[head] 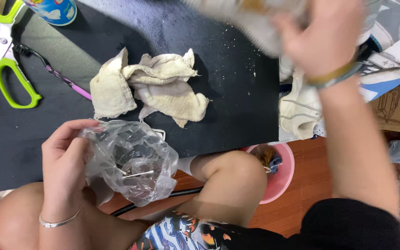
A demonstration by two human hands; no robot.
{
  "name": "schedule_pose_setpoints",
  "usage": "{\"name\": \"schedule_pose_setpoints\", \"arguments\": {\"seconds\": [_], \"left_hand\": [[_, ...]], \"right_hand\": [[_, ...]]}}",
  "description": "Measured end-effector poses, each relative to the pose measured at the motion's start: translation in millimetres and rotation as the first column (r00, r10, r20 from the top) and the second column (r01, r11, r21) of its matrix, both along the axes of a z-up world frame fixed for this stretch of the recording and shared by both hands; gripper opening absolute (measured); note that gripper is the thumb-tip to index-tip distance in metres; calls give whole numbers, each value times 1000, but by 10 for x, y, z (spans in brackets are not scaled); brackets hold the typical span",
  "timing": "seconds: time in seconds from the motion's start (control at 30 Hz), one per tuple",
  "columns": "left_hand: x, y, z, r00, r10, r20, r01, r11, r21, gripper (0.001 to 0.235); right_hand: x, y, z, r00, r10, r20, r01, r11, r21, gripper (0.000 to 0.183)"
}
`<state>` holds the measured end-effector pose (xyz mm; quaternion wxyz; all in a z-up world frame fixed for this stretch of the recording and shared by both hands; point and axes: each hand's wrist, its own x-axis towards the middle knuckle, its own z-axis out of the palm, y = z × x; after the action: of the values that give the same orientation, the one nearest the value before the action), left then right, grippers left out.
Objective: The person cleans a pair of grey and white sneakers by wiping them with a cloth and applying a cleaning solution. They also clean the black work surface using a toothbrush and cloth before and after handling the shoes.
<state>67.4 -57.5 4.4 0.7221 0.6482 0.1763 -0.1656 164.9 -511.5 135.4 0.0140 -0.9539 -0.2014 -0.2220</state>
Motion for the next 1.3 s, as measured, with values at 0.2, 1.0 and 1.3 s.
{"name": "schedule_pose_setpoints", "arguments": {"seconds": [0.2,1.0,1.3], "left_hand": [[-71,20,-3,1000,12,12,-11,998,-64,32],[-15,23,-46,999,1,-38,-3,999,-53,34],[29,33,-25,1000,3,-11,-4,998,-59,34]], "right_hand": [[-417,471,-903,928,-333,-170,304,937,-175,60],[647,-891,-1313,915,-130,-382,63,981,-183,27],[705,-526,-1001,984,-95,-148,83,993,-86,21]]}}
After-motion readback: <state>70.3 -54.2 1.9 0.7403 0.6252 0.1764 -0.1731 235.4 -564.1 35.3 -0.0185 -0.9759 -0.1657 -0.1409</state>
